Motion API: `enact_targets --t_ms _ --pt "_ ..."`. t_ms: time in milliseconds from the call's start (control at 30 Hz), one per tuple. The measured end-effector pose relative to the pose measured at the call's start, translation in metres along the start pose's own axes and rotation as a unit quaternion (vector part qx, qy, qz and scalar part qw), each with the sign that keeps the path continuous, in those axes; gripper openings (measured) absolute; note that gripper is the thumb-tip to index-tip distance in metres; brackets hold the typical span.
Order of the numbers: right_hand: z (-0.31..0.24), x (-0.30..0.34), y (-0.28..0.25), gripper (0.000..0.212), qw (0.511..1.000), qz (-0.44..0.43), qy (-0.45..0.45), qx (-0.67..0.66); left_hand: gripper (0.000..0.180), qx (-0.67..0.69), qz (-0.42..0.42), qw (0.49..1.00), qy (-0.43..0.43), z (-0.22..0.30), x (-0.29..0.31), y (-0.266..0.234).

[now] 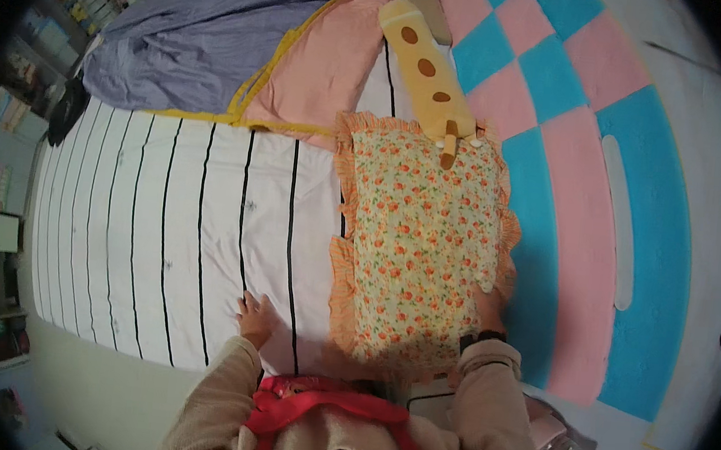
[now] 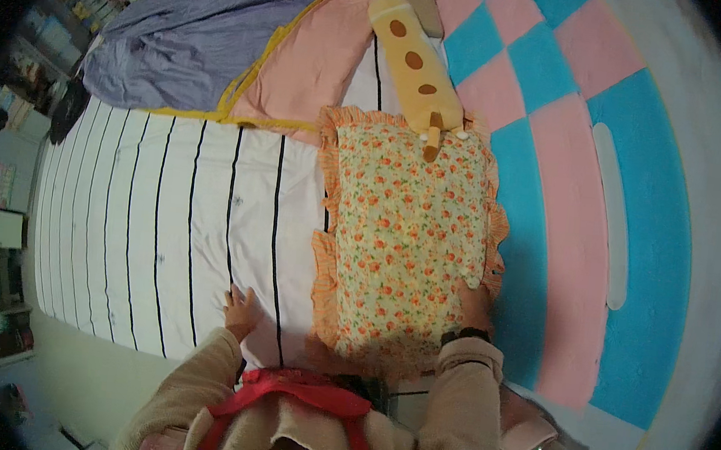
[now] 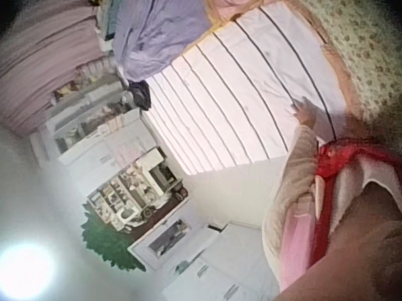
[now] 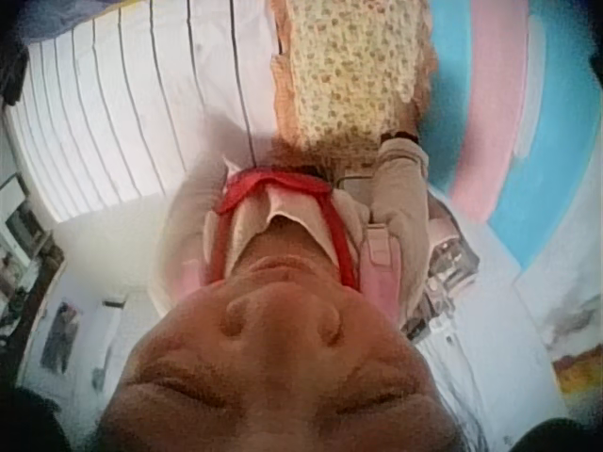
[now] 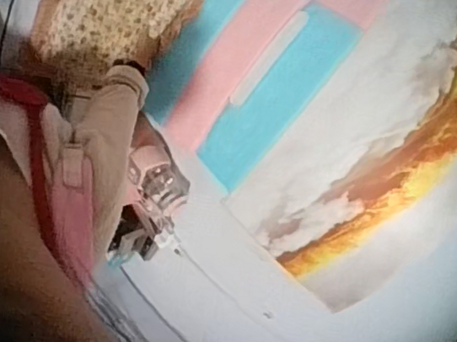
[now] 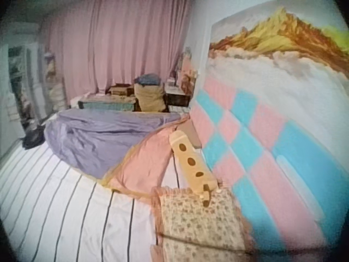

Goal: The person tidies a bedroom by placing a pillow on the bed, then moves to a desk to organize papers. They pick up a plastic bag, place it aside, then sort through several sheets of paper, folding some and stacking them. The person also plugs in a phone charger and picks up a yellow cloth before leaving the room.

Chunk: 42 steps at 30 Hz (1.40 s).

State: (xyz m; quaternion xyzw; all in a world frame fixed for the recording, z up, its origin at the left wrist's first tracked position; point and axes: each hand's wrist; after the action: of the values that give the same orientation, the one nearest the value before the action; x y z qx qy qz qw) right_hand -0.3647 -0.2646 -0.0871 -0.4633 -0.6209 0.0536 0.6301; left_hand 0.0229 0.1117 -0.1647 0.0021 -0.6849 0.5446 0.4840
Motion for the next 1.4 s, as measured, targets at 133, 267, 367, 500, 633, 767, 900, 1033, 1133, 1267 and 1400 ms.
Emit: enact_targets --t_ms 133,267,367,500,633,767,900,1033,1133,1267,1400 --pt "-0.003 0.005 0.001 0.084 0.999 0.011 -0.022 0.047 0.055 -0.017 -0.081 0.988 0.132 0.006 0.084 0.036" --pt "0.002 0.005 0.011 0.072 0.995 0.051 -0.038 0.070 0.042 -0.089 -0.120 0.956 0.251 -0.019 0.070 0.048" --pt "0.012 0.016 0.021 0.064 0.998 -0.004 -0.064 0.024 0.033 -0.179 -0.026 0.886 0.428 -0.035 0.030 0.057" --pt "0.023 0.048 0.045 0.047 0.984 0.087 -0.149 -0.033 0.030 -0.179 0.038 0.870 0.458 -0.026 0.024 0.047" --pt "0.041 0.075 0.101 0.046 0.877 0.239 -0.415 0.036 0.056 0.238 -0.163 0.948 0.136 -0.024 0.060 0.027" --pt "0.060 0.094 0.176 0.045 0.845 0.050 -0.490 0.209 0.061 0.284 -0.117 0.948 0.079 -0.104 0.093 0.042" --pt "0.062 0.128 0.238 0.044 0.790 -0.143 -0.452 0.389 0.052 0.313 -0.003 0.950 -0.008 -0.238 0.137 0.090" --pt "0.046 0.175 0.292 0.044 0.723 -0.249 -0.398 0.507 0.052 0.456 0.094 0.867 -0.179 -0.370 0.223 0.148" --pt "0.022 0.207 0.325 0.044 0.665 -0.274 -0.376 0.585 0.050 0.501 0.157 0.803 -0.282 -0.441 0.309 0.211" --pt "-0.031 0.257 0.395 0.043 0.711 -0.254 -0.426 0.498 0.052 0.533 0.133 0.727 -0.412 -0.486 0.412 0.325" --pt "-0.104 0.302 0.456 0.032 0.744 -0.286 -0.499 0.340 0.049 0.544 0.125 0.645 -0.522 -0.467 0.477 0.450"
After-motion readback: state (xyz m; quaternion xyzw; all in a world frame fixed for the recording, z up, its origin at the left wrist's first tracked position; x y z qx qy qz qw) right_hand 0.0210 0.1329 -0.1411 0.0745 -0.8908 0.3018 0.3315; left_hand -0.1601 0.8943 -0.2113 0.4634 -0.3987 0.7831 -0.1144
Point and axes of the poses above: each hand's wrist, its own x-axis away from the middle knuckle, its own y-axis out of the palm, z = x × y, and after that the axes turned 7 degrees about -z, right-handed
